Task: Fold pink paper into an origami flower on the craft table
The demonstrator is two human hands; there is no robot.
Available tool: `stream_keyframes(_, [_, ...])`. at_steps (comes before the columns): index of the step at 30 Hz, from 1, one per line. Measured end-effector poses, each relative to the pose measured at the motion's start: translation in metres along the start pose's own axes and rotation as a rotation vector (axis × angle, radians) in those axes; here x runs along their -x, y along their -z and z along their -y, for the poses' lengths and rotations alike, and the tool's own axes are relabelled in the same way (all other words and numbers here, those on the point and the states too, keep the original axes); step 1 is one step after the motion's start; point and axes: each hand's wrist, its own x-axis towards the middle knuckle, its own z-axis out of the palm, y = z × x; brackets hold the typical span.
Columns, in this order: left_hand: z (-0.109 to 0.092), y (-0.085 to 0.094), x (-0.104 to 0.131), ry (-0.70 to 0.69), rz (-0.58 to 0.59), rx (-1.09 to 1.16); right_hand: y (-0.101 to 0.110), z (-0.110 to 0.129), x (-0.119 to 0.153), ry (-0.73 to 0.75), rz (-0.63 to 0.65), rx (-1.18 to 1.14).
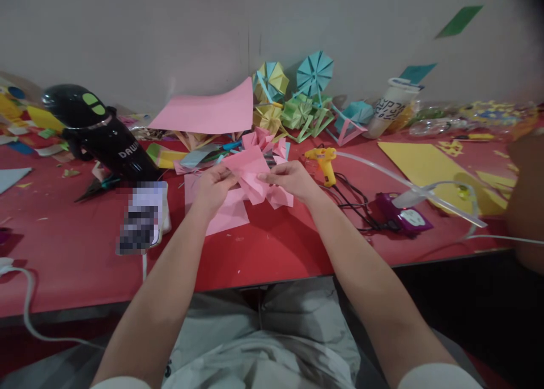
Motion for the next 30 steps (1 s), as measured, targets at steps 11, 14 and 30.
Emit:
stream_keyframes(11, [-0.006, 0.009, -0.001, -0.234, -0.050, -0.264, 0.006, 0.003, 0.000, 0.007, 0.053, -0.143])
stream_keyframes(14, [-0.010, 0.007, 0.003, -0.247, 0.027, -0.254, 0.005, 0.003, -0.002, -0.029, -0.005, -0.332])
stream_keyframes(30, [-0.006, -0.011, 0.005, 0.185, -0.056, 0.186, -0.009, -0.006, -0.003, -0.103, -0.159, -0.321])
